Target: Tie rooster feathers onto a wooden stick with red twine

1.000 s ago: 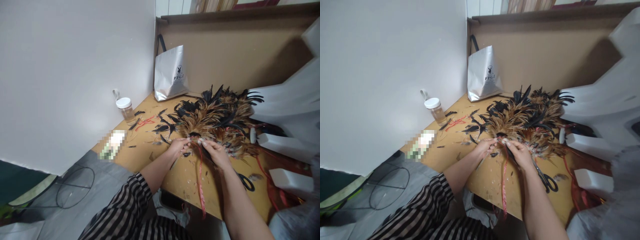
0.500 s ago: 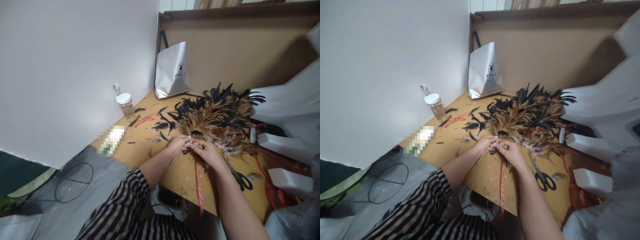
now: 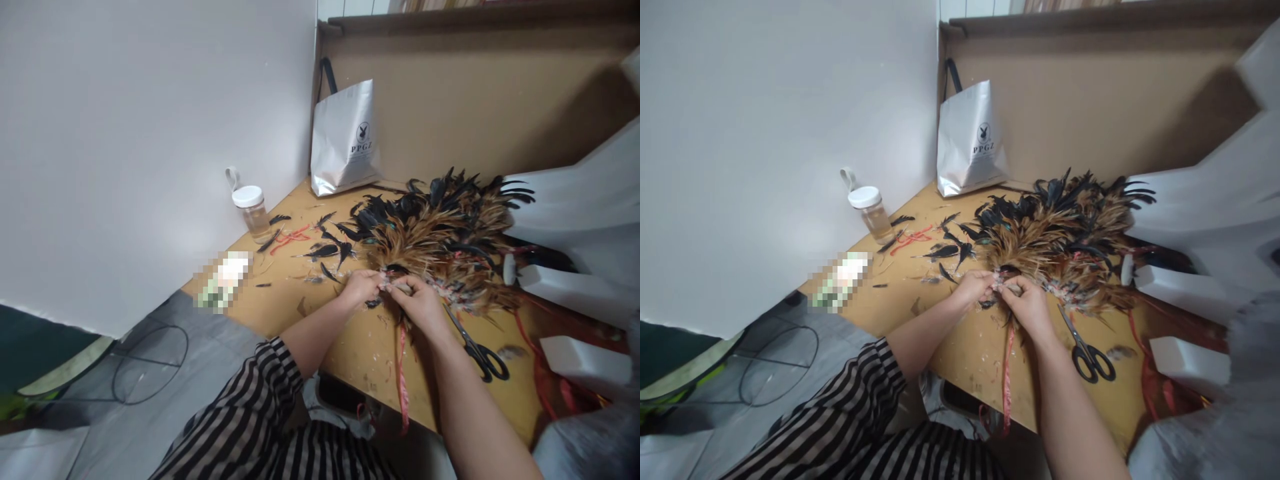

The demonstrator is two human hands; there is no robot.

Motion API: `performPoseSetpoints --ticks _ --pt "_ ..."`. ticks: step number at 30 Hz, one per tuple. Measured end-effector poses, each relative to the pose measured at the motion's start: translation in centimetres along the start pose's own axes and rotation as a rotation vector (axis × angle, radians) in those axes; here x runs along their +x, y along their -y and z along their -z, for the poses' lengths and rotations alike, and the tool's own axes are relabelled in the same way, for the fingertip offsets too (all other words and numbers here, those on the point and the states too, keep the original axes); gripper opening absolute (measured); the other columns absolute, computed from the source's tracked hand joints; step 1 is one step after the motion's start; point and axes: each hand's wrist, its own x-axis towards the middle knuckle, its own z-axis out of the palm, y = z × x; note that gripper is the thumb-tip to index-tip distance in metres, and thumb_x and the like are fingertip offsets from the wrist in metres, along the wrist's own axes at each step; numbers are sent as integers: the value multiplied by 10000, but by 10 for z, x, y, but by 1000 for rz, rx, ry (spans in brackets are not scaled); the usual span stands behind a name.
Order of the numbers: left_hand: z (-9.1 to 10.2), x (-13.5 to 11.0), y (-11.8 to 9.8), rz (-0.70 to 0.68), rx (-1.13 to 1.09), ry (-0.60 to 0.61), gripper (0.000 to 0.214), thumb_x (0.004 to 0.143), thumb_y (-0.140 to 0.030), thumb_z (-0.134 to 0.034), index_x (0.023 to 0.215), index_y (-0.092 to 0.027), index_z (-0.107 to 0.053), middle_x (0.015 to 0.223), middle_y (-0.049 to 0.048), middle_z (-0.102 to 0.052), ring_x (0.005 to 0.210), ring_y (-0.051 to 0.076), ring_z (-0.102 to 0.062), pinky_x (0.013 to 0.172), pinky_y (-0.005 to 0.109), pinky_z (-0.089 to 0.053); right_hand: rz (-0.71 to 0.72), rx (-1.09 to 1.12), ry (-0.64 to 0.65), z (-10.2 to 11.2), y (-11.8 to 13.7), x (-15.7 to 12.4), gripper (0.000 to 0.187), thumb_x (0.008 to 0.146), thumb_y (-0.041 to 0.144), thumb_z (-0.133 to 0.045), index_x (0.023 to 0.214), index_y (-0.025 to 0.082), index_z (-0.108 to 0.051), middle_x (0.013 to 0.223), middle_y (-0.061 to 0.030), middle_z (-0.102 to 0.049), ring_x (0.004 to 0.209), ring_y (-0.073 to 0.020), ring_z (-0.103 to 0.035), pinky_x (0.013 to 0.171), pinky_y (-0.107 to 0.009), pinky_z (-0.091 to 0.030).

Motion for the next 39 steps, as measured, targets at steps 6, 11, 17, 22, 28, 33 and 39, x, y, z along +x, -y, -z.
performPoseSetpoints --ticks 6,11,17,22,28,33,39 --pt "0 1 4 -16 55 21 267 746 -341 -590 607 -116 -559 443 -32 -441 328 27 -252 360 200 -129 -60 134 35 1 -12 3 294 638 433 -668 711 150 -628 694 -49 -654 618 -158 -561 599 -263 -425" --pt "0 -2 2 3 54 43 269 735 -345 -594 614 -108 -562 500 -5 -500 329 18 -272 352 189 -130 -66 151 51 1 -11 3 284 640 431 -674 710 157 -641 696 -47 -665 622 -157 -571 593 -256 -430" --pt "0 -5 -3 10 95 20 239 724 -338 -596 634 -119 -562 448 -27 -456 321 29 -271 344 188 -133 -70 128 90 3 -5 1 289 642 437 -670 682 154 -633 658 -45 -651 588 -148 -549 583 -255 -420" --pt "1 -4 2 -3 177 28 262 734 -367 -586 637 -123 -575 484 -20 -485 338 33 -307 357 187 -181 -83 160 123 1 -12 3 296 644 441 -669 699 152 -642 695 -58 -667 629 -167 -579 617 -274 -439" --pt "2 -6 1 36 111 22 274 729 -371 -613 647 -113 -572 502 -34 -467 333 14 -272 355 186 -151 -44 173 -8 -1 -10 5 306 633 406 -683 797 149 -654 789 -72 -676 714 -192 -603 703 -322 -465" --pt "5 -9 -8 32 3 -23 278 735 -363 -625 653 -103 -573 519 -29 -469 358 10 -269 355 187 -126 108 133 -607 15 5 -3 299 708 378 -635 910 157 -636 930 -82 -627 824 -189 -577 763 -335 -450" --pt "11 -6 -13 -6 -112 -87 299 690 -383 -667 652 -106 -561 555 -26 -471 368 3 -242 361 183 -95 99 129 -374 7 12 -12 191 737 356 -601 710 170 -637 699 -35 -599 649 -158 -531 637 -283 -419"
